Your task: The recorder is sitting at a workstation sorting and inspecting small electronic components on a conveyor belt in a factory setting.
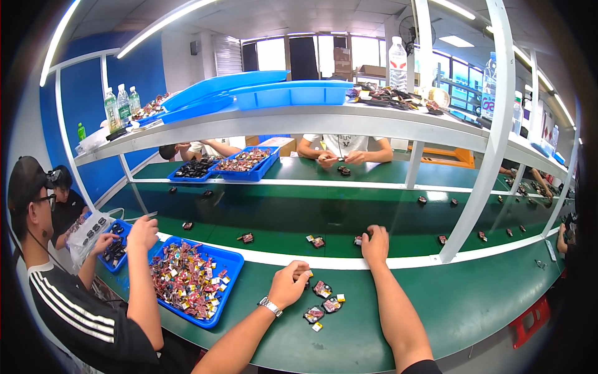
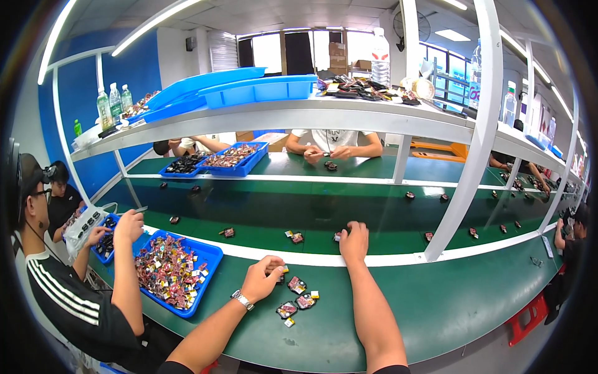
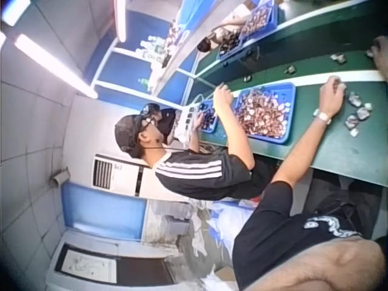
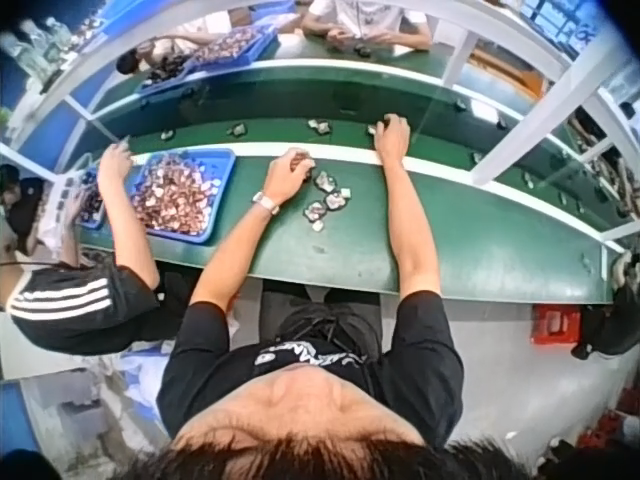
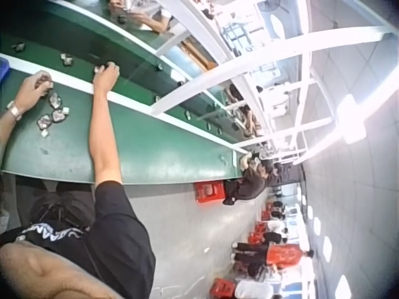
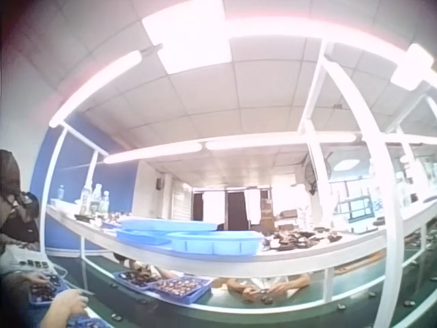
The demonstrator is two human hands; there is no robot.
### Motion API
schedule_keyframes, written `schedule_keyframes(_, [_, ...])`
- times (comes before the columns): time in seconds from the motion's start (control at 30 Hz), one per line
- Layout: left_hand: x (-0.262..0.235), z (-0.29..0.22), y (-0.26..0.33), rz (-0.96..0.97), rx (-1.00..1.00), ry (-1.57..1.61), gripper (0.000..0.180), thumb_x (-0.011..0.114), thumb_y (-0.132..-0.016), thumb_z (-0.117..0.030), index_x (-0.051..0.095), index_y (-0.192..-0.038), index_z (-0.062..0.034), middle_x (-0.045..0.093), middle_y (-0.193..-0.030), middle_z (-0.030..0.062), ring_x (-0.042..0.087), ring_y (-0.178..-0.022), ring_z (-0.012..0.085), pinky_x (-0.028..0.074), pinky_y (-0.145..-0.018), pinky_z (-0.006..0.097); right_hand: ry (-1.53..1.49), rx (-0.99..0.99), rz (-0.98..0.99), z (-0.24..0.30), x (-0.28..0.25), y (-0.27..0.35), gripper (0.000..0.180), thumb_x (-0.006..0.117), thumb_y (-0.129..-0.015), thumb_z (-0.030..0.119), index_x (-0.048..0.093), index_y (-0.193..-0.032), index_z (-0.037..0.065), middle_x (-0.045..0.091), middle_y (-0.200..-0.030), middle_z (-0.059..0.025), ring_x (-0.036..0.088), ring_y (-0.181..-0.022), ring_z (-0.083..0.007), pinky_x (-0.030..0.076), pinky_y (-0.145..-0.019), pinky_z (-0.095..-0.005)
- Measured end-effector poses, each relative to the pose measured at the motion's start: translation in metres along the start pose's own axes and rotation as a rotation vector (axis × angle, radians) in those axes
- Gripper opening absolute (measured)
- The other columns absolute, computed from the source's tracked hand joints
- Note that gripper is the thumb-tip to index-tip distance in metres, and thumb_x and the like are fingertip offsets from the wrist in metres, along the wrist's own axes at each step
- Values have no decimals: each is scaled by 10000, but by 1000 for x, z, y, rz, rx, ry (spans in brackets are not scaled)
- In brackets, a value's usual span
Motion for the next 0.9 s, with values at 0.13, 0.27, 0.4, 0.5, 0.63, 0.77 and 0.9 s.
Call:
schedule_keyframes(0.13, [-8,5,1,-120,227,-265,305,623,-899,-232,634,-1119,-20,682,-1102,145,647,-1026,279,494,-918,383,-73,-211,147,52,16,17,259,731,-775,122,624,-993,34,625,-953,-126,603,-905,-320,486,-810,-413])
schedule_keyframes(0.27, [3,4,5,149,341,-352,289,634,-890,-246,686,-1097,-49,684,-1068,130,640,-973,280,504,-865,365,23,-83,356,70,50,40,476,813,-718,245,598,-1084,29,629,-999,-139,623,-948,-313,500,-829,-412])
schedule_keyframes(0.4, [1,-5,6,261,270,-296,249,621,-907,-222,710,-1059,-46,721,-933,111,679,-878,224,531,-801,341,87,-198,356,59,56,38,471,820,-698,189,601,-1088,39,641,-1016,-121,636,-907,-280,508,-805,-396])
schedule_keyframes(0.5, [-1,-2,7,196,70,-71,224,609,-917,-182,714,-1049,-35,737,-874,90,686,-774,161,538,-732,303,-186,-57,418,52,38,40,411,795,-708,119,612,-1066,33,660,-977,-103,651,-825,-225,523,-753,-358])
schedule_keyframes(0.63, [-12,23,-6,-195,62,10,209,589,-926,-166,684,-915,19,716,-780,92,645,-682,105,522,-660,269,-266,29,420,49,16,53,325,758,-736,47,629,-1033,11,676,-921,-97,641,-740,-168,532,-718,-310])
schedule_keyframes(0.77, [-14,29,-7,-199,27,68,200,584,-922,-157,678,-877,14,709,-761,76,642,-682,104,516,-650,269,-218,-29,425,55,9,57,343,747,-739,38,630,-1062,30,653,-919,-106,655,-817,-191,541,-756,-326])
schedule_keyframes(0.9, [-4,25,-5,-148,65,29,200,621,-912,-188,684,-928,2,720,-784,103,694,-738,167,526,-700,297,-346,-50,445,53,4,59,379,720,-741,-4,623,-1105,28,636,-939,-99,653,-786,-186,553,-736,-300])
Point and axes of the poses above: each hand's wrist, its own y-axis away from the middle knuckle, its own x-axis out of the palm, z = x × y, the point moved 1 cm from there along -y, towards the middle knuckle
